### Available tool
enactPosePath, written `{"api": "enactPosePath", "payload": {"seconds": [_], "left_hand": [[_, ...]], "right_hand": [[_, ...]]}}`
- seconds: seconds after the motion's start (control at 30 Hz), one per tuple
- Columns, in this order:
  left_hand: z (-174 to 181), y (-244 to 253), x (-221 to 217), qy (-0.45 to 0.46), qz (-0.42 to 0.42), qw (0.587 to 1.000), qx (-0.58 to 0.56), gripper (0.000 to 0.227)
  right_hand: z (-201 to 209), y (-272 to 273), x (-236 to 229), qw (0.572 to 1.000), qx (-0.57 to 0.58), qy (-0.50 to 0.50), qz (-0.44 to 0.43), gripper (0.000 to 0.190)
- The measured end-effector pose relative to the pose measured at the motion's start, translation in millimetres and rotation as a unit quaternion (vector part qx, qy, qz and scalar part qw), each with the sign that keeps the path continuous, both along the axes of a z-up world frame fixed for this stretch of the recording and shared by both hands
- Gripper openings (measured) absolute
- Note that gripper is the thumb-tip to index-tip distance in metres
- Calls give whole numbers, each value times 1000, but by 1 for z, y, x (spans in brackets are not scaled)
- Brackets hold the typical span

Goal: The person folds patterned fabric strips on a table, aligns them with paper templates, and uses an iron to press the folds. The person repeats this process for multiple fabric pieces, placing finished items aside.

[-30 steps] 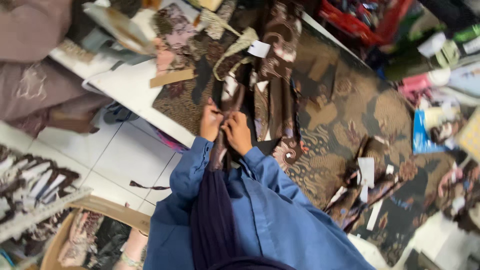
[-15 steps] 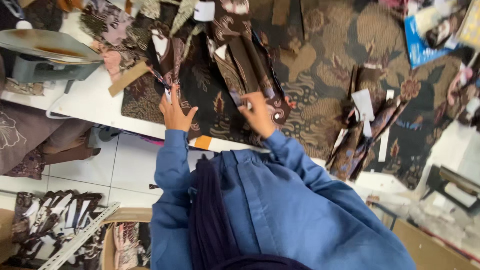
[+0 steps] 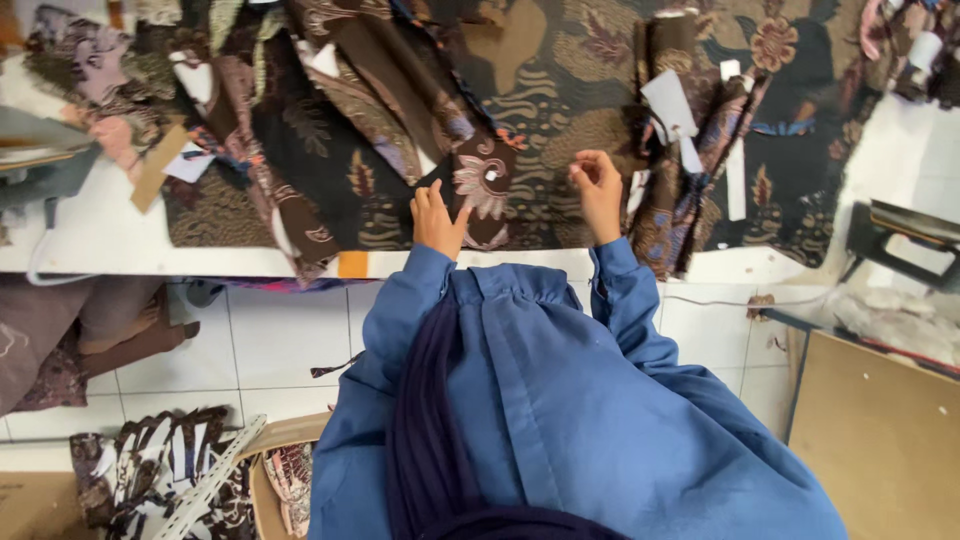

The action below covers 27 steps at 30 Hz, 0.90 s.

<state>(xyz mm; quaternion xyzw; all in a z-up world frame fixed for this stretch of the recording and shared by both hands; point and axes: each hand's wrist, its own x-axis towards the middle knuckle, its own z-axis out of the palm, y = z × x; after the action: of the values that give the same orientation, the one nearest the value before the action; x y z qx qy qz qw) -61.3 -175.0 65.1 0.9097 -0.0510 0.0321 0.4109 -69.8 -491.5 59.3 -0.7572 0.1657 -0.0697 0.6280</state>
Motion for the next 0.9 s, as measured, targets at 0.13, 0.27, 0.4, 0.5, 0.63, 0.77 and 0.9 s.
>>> {"api": "enactPosePath", "payload": {"seconds": [0.13,0.27,0.4,0.5,0.63,0.77,0.9], "left_hand": [[-24,-44,-8,75,-25,993,88,51],[-40,-53,-12,68,-4,996,61,27],[-65,-62,-25,120,51,967,-219,25],[-77,-74,-33,134,78,896,-415,27],[-77,-82,-49,148,108,872,-454,31],[-68,-78,-52,132,109,867,-468,33],[-65,-66,-60,146,129,855,-481,38]], "right_hand": [[23,-52,-37,999,-45,0,-25,13],[56,-130,-67,963,-218,-33,-152,13],[67,-189,-86,918,-370,91,-113,39],[55,-198,-88,912,-357,200,-33,64],[49,-182,-86,931,-309,183,-66,70],[79,-144,-70,933,-356,25,-40,106],[91,-89,-45,834,-519,189,10,118]]}}
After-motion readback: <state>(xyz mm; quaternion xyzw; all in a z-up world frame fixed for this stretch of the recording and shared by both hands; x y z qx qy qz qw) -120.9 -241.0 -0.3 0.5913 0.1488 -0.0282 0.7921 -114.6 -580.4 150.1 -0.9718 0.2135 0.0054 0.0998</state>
